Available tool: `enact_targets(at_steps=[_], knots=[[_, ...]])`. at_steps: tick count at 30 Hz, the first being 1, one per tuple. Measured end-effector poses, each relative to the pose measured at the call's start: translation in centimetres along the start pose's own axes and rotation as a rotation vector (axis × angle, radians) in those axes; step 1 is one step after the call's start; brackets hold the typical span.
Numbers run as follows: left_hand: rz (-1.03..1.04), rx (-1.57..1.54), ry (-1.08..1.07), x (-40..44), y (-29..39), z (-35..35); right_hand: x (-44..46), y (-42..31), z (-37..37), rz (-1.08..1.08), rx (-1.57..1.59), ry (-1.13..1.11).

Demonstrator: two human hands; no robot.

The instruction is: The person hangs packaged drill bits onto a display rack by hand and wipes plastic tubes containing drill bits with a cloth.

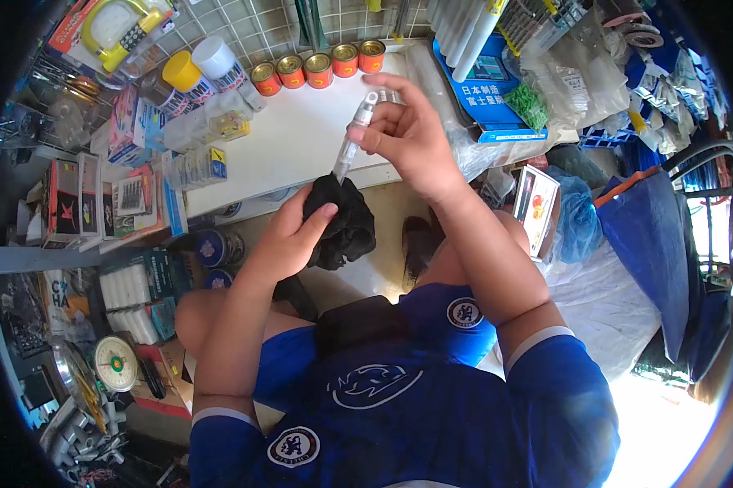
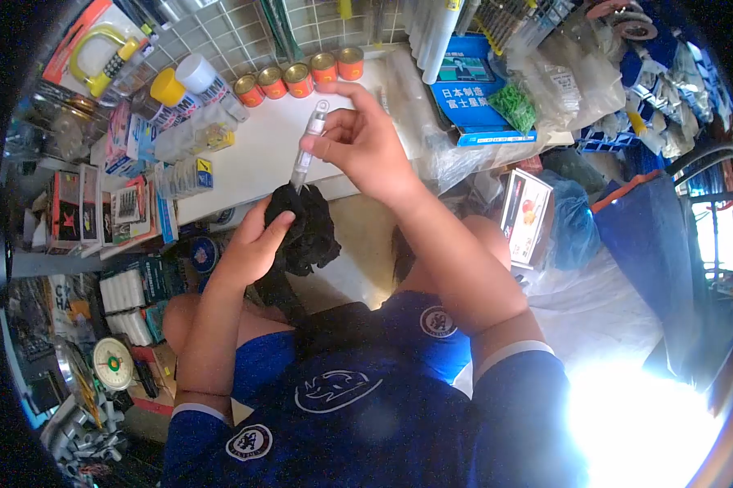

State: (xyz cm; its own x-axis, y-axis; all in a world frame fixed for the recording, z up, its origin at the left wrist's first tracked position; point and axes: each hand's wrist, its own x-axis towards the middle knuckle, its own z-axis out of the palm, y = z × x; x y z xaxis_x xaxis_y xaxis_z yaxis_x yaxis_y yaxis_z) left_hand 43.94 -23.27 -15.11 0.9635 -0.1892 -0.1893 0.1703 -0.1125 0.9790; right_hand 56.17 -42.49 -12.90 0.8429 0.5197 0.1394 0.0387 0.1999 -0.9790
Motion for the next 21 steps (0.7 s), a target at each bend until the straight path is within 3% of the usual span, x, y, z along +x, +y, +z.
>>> enact_targets(at_steps=[2,4,6,9,12,13,16,19,21], knots=[[0.027,-0.114,0.018,0.3,-1.1,0.0,-0.1,0.4,0.4,-0.037,0.054,0.019],[0.002,-0.303,0.052,0.3,-0.9,0.3,-1.0,1.1,1.7,0.033,-0.054,-0.172],[-0.078,-0.575,0.107,-0.1,-0.3,0.8,-1.3,0.8,2.4,0.092,-0.078,-0.222],[-0.107,-0.794,-0.025,-0.6,-0.4,-0.7,-0.4,-0.1,1.3,-0.001,0.093,-0.032],[-0.077,-0.616,-0.022,-0.4,-0.6,-1.3,-0.2,-0.4,1.8,-0.085,0.209,0.063],[-0.095,-0.529,0.055,-0.3,-0.9,-1.0,-0.4,0.5,1.7,-0.061,0.162,-0.007],[-0.083,-0.568,0.095,-0.2,-1.0,0.0,-0.7,1.1,2.1,0.072,0.066,-0.176],[-0.153,-0.806,0.039,-0.3,-0.1,-0.2,-1.0,0.8,1.8,0.006,0.048,-0.150],[-0.153,-0.788,0.042,0.7,-0.9,-0.9,-1.0,0.4,1.9,-0.110,0.040,-0.087]])
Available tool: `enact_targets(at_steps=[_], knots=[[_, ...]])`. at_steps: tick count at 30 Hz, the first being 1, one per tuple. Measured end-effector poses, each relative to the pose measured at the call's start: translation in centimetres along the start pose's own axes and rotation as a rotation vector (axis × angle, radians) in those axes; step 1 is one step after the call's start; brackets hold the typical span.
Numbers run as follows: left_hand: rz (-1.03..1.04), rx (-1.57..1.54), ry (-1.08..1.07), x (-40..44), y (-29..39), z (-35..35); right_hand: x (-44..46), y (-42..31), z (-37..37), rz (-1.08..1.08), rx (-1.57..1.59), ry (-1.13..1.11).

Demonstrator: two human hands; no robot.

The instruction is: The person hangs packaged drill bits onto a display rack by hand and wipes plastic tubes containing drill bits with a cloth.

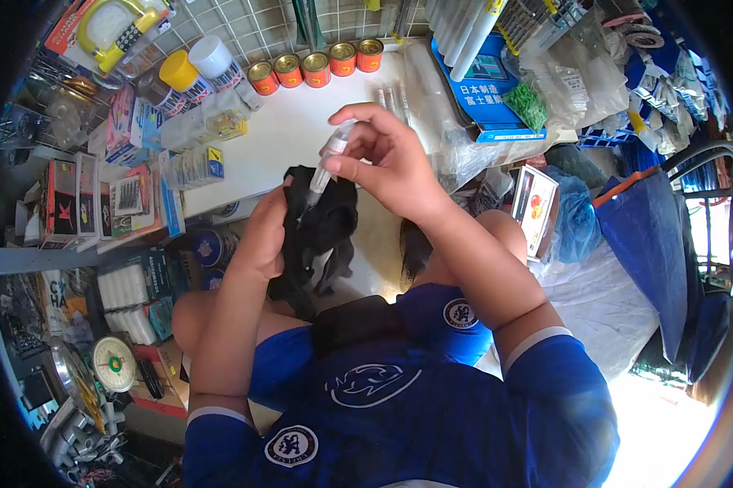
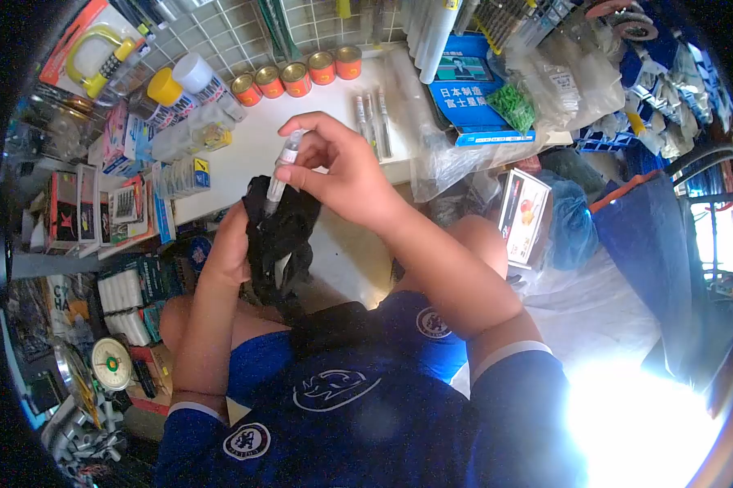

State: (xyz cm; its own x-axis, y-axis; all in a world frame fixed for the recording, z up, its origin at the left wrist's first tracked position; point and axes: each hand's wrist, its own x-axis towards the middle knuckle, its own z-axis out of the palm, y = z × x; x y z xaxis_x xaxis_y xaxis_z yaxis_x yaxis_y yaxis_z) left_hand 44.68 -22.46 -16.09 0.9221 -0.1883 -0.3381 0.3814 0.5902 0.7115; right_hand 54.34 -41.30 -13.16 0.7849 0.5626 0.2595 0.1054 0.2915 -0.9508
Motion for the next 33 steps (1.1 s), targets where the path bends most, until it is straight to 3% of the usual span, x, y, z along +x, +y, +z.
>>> enact_targets(at_steps=[2,6,9,13,16,19,20,23,28,32,33], knots=[[0.009,0.007,-0.025,0.4,0.2,-0.9,-0.3,0.0,0.7,-0.181,-0.042,0.074],[0.016,-0.257,0.188,1.2,-0.8,-2.0,-1.4,-1.0,1.6,-0.433,-0.409,0.077],[0.182,-0.358,0.151,1.4,-1.6,-2.8,-1.4,-0.8,1.9,-0.660,-0.589,-0.096],[0.308,-0.383,0.317,1.7,-2.4,-4.4,-2.2,-0.6,3.6,-0.672,-0.662,-0.161],[0.262,-0.301,0.317,1.7,-2.4,-3.8,-2.4,-0.1,3.6,-0.429,-0.524,-0.075],[0.097,0.140,0.355,0.5,-1.4,-0.5,-1.8,0.8,2.8,-0.162,-0.213,0.083],[0.182,0.186,0.375,0.0,-1.4,1.3,-1.3,0.9,2.1,-0.071,-0.135,0.103],[0.184,0.292,0.140,-0.1,-2.3,-0.4,-0.4,0.5,0.6,0.189,0.042,0.109],[0.244,0.228,0.134,-0.7,-1.7,1.1,-1.0,1.8,1.1,0.147,-0.065,0.003],[0.270,0.231,0.202,-1.0,-1.2,0.7,-0.5,1.6,0.2,-0.061,-0.243,0.085],[0.339,0.254,0.153,-1.1,-0.9,0.6,-0.3,1.4,-0.1,-0.029,-0.189,0.107]])
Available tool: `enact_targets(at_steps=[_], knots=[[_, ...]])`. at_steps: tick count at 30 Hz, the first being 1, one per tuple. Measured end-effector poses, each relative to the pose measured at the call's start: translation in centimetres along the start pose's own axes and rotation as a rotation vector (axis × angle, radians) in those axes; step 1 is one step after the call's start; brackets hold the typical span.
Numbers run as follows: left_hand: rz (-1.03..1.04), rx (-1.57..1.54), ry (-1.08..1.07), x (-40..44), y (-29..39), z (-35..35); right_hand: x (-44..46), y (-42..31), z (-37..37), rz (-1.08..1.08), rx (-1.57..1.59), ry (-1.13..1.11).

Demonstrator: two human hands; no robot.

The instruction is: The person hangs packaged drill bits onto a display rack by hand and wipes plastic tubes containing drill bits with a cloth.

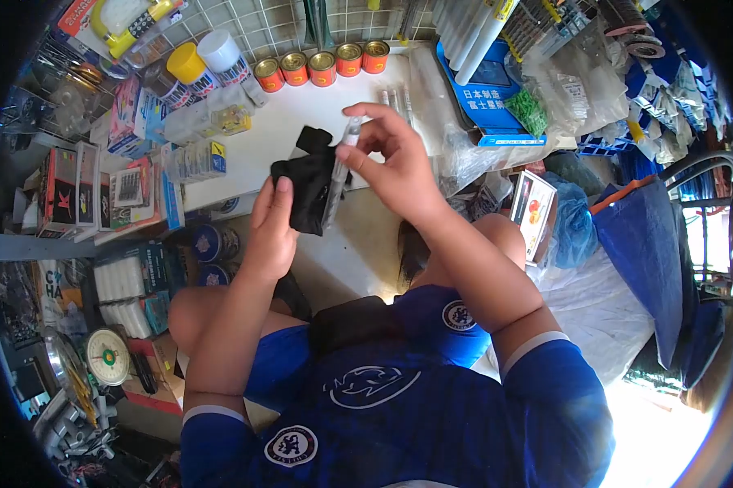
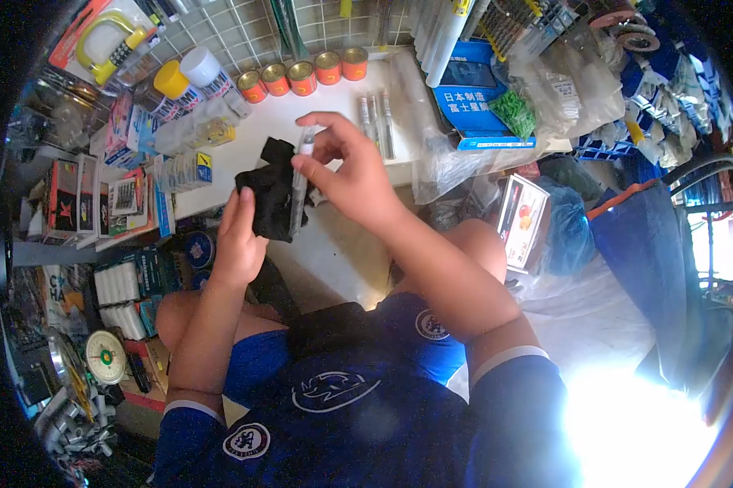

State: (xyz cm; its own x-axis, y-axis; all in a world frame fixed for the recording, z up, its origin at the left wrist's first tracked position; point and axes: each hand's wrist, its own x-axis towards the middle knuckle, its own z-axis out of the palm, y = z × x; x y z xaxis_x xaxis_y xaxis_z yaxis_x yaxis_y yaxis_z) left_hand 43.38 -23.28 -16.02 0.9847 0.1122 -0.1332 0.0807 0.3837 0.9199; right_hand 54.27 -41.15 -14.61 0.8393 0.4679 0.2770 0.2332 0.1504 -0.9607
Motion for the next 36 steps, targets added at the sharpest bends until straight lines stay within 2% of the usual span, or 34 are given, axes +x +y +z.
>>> enact_targets(at_steps=[2,3,6,8,10,11,14,19,21,25,28,30,32,35,36], knots=[[0.153,0.021,-0.091,0.2,0.6,-0.4,0.3,-0.5,-0.6,0.070,0.103,0.045],[0.166,-0.098,-0.238,0.3,0.5,-1.2,0.5,-0.6,-0.8,0.061,0.119,0.041],[0.051,-0.182,-0.279,-0.4,0.4,-2.8,0.1,-0.9,-0.6,0.095,0.297,-0.014],[0.033,-0.197,-0.280,-0.4,0.0,-2.7,-0.3,-1.0,0.3,0.115,0.318,-0.002],[0.106,-0.133,-0.196,-0.9,-1.3,-1.9,-0.4,-1.1,0.8,0.125,0.340,0.010],[0.050,-0.075,-0.215,-1.0,-1.3,-2.1,-0.4,-1.2,0.8,0.123,0.349,0.019],[-0.032,0.281,-0.220,-0.7,-0.6,-1.9,-0.1,-1.3,0.1,0.103,0.322,0.021],[-0.074,0.171,-0.204,-0.7,-1.4,-1.9,-0.5,-1.3,1.2,0.126,0.347,0.008],[-0.112,0.138,-0.149,-0.9,-1.0,-1.6,-0.3,-0.8,1.3,0.065,0.251,-0.026],[-0.205,-0.117,-0.167,0.2,0.5,-0.3,-0.8,0.5,2.1,-0.017,-0.008,-0.090],[-0.295,-0.065,-0.162,-0.1,1.5,0.6,0.0,0.1,1.7,-0.001,0.011,0.013],[-0.271,0.020,-0.237,0.5,-0.1,-0.3,0.7,-0.6,0.8,0.085,0.111,0.127],[-0.293,0.173,-0.278,0.6,-0.4,-0.7,1.0,0.0,0.2,0.064,0.061,0.129],[-0.198,0.075,-0.255,0.1,-0.2,-0.3,0.1,0.7,1.6,0.115,0.113,0.071],[-0.150,0.069,-0.233,0.1,-0.3,-0.3,0.2,0.9,1.8,0.011,0.026,0.014]])
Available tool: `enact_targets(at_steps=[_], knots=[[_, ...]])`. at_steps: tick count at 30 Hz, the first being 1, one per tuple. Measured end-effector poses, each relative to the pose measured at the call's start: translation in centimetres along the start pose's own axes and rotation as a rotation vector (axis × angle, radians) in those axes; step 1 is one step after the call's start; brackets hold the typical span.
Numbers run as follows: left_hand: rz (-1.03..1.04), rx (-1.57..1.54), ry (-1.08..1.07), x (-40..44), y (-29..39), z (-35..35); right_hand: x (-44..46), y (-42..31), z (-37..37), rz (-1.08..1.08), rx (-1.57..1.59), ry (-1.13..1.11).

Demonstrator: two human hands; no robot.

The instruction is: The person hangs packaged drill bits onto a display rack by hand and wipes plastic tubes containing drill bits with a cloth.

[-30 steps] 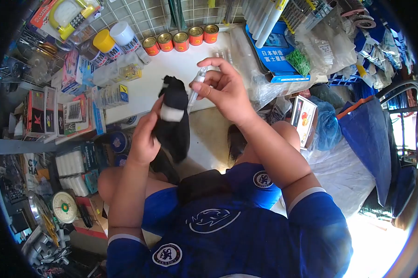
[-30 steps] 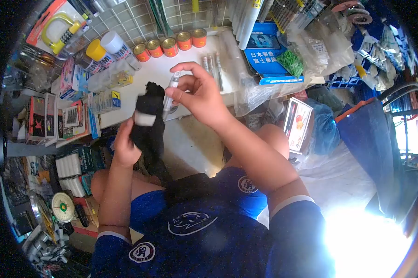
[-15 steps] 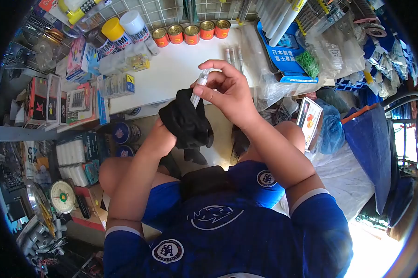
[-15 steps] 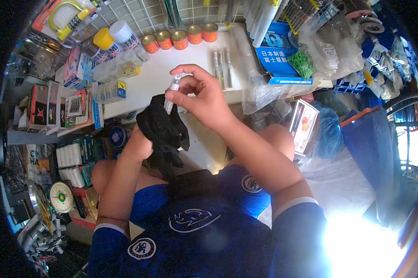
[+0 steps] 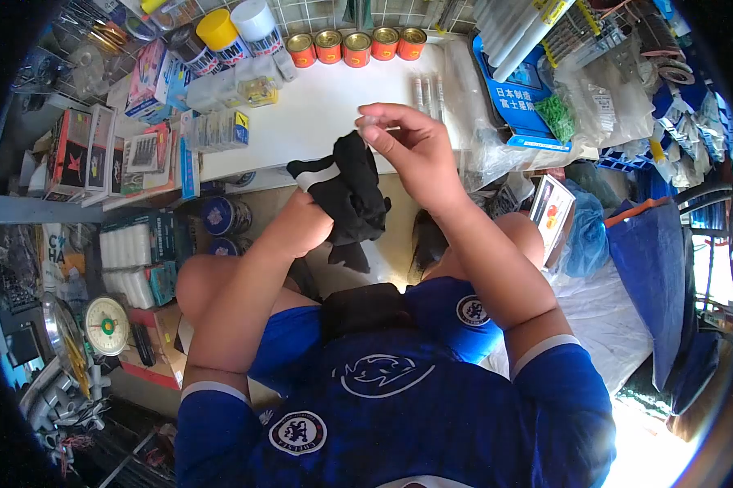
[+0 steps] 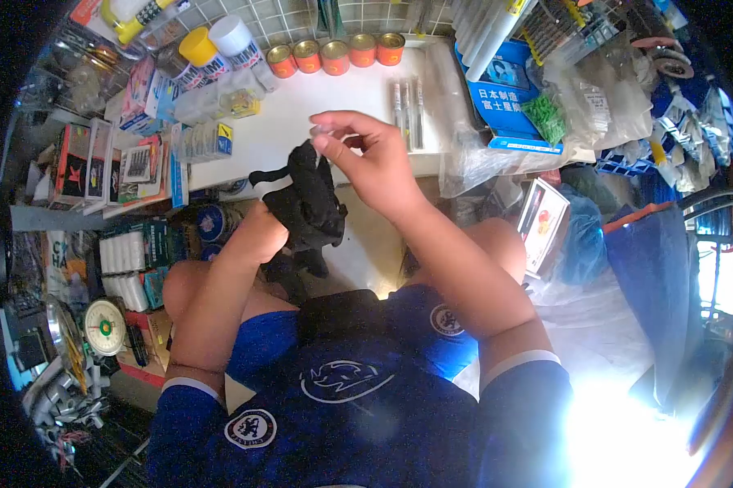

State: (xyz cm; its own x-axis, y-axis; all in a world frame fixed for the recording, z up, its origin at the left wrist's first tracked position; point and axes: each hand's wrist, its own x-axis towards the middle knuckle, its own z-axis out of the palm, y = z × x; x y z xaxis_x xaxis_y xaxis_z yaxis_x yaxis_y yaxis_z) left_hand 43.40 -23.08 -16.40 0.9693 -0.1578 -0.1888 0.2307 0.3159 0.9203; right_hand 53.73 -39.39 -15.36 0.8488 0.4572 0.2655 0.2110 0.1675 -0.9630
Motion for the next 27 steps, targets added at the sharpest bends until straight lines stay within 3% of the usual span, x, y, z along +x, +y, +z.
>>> enact_targets(at_steps=[2,3,6,7,10,12,14,15,20,24,26,27], knots=[[0.011,-0.012,0.058,-0.1,0.2,-0.3,0.0,0.3,0.2,-0.204,-0.177,-0.112],[0.018,-0.019,0.088,-0.2,0.2,-0.4,-0.5,0.4,0.5,-0.162,-0.167,-0.208],[0.175,-0.083,0.261,0.2,-0.3,-0.5,-1.9,0.5,2.0,-0.192,-0.204,-0.156],[0.112,-0.184,0.390,0.6,-0.5,-1.3,-1.9,-0.3,2.5,-0.279,-0.338,-0.091],[0.442,-0.514,0.056,0.9,0.5,-6.1,-3.5,1.2,3.7,0.108,-0.045,0.053],[0.331,-0.692,0.578,0.3,1.6,-6.3,-3.7,2.1,3.2,0.358,0.037,-0.244],[0.386,-0.664,0.624,0.5,1.9,-6.0,-4.4,2.0,3.3,0.591,0.237,-0.567],[0.376,-0.664,0.614,0.6,1.3,-6.1,-4.8,1.4,4.1,0.595,0.252,-0.516],[0.503,-0.339,0.649,1.1,-1.4,-5.6,-4.2,0.8,3.8,0.557,0.147,-0.608],[0.478,-0.474,0.657,1.1,0.6,-4.9,-3.3,-0.3,3.0,0.460,-0.121,-0.712],[0.533,-0.505,0.933,1.4,1.7,-7.0,-4.1,2.0,2.2,0.129,-0.514,-0.743],[0.441,-0.447,1.019,0.6,3.3,-7.4,-4.6,3.3,1.8,-0.041,-0.705,-0.743]])
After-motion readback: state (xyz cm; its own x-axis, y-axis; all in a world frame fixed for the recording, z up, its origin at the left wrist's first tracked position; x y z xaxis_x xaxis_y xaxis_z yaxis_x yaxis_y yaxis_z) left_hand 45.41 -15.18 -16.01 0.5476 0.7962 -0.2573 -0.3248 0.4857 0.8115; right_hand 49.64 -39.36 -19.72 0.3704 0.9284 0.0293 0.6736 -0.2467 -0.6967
